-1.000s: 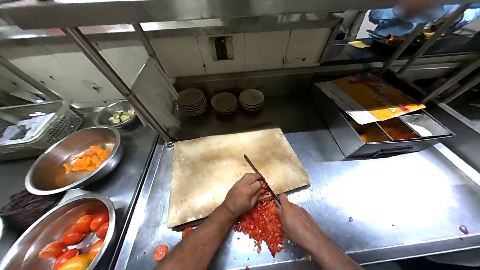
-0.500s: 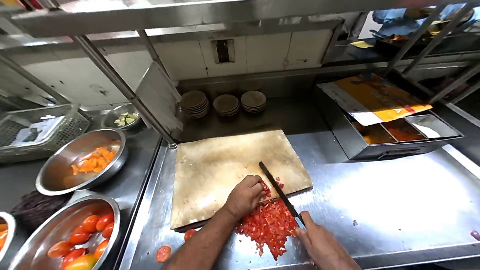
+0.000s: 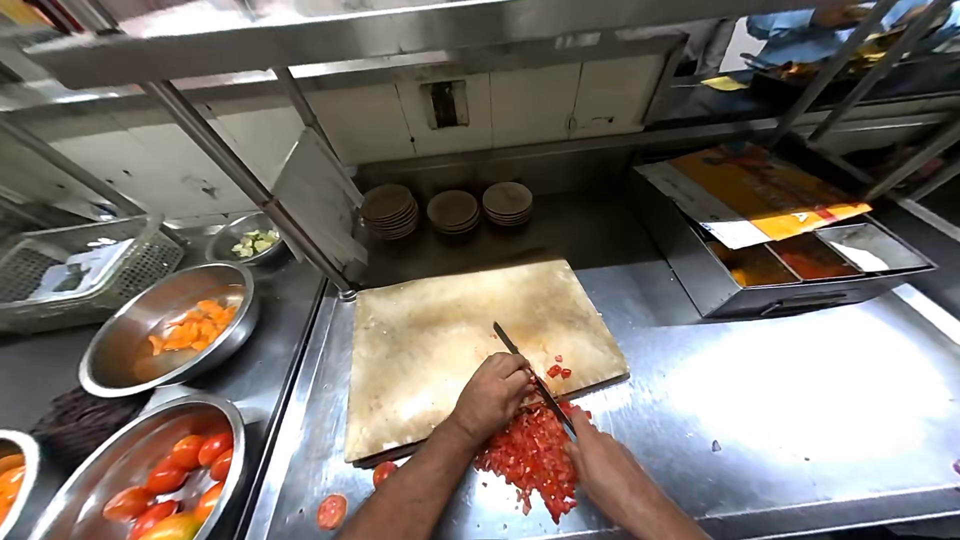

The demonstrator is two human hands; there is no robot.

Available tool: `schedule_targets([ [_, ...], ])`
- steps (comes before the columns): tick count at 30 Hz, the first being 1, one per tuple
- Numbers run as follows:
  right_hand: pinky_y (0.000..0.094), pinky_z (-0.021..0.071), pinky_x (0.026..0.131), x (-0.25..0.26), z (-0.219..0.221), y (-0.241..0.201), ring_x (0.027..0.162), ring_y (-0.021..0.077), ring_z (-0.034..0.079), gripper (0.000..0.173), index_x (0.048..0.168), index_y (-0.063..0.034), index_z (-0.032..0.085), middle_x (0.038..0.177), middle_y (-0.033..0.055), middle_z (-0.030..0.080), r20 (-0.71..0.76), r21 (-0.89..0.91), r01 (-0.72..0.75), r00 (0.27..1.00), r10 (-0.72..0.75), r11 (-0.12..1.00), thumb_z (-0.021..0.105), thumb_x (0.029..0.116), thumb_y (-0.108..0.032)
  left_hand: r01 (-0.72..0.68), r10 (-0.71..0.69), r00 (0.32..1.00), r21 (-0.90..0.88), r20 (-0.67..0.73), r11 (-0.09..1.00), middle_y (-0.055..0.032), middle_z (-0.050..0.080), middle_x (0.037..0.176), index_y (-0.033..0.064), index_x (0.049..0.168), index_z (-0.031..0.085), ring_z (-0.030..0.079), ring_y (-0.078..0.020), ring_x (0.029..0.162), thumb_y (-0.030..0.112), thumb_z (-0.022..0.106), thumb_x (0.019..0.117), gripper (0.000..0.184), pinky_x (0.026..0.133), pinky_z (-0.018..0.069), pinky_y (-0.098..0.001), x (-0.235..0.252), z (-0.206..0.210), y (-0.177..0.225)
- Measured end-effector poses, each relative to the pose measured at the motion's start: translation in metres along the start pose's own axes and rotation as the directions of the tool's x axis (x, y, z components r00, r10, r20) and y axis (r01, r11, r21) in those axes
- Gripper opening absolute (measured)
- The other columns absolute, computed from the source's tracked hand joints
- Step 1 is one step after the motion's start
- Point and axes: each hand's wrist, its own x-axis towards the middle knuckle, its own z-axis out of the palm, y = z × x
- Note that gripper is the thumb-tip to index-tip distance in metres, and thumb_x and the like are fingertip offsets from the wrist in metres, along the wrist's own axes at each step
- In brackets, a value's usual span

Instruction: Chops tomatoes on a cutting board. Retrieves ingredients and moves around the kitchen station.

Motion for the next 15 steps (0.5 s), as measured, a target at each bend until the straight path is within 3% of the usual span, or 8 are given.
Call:
schedule_targets([
  [3,0.0610,0.0547,0.088,-0.030,0.021,0.038,0.101,0.0459,0.070,0.048,0.145,-0.0007,0.041,0.104,0.0275,0.070,0.027,0.081,-0.036,0.999,0.034,0.996,0.046,0.1095,-0.033,0.002,-0.002,0.999,-0.014,-0.047,1.000,-0.0105,0.072,0.115,0.0058,0.108,0.073,0.068,-0.0231,0.114,0.024,0.061,0.1023,0.023,0.101,0.0550,-0.0356,0.000,0.002,0.000],
  [7,0.0611,0.0543,0.085,-0.038,0.026,0.063,0.096,0.0449,0.070,0.047,0.142,0.0005,0.043,0.100,0.0273,0.069,0.039,0.198,0.002,0.999,-0.010,0.980,0.049,0.1086,-0.032,0.035,-0.037,0.997,-0.032,-0.063,0.999,-0.0136,0.071,0.112,0.0034,0.098,0.072,0.070,-0.0235,0.106,0.024,0.064,0.1006,0.022,0.094,0.0586,-0.0356,-0.002,0.000,0.003],
  [12,0.0568,0.0574,0.079,-0.033,0.005,0.053,0.084,0.0396,0.071,0.045,0.144,-0.0049,0.042,0.094,0.0223,0.069,-0.026,0.213,0.042,0.999,-0.038,0.976,0.050,0.1087,-0.032,-0.003,0.001,0.998,-0.030,-0.062,1.000,-0.0111,0.073,0.109,0.0040,0.096,0.074,0.070,-0.0227,0.108,0.024,0.063,0.1012,0.024,0.097,0.0574,-0.0353,-0.002,-0.001,0.001],
  [15,0.0589,0.0555,0.085,-0.045,-0.009,0.034,0.094,0.0437,0.071,0.048,0.148,-0.0035,0.040,0.098,0.0250,0.070,0.007,0.083,0.029,1.000,-0.030,0.996,0.047,0.1097,-0.033,-0.014,0.012,0.997,-0.031,-0.071,0.999,-0.0110,0.073,0.109,0.0041,0.094,0.074,0.070,-0.0232,0.109,0.023,0.064,0.1000,0.022,0.097,0.0571,-0.0356,-0.002,-0.001,-0.001],
])
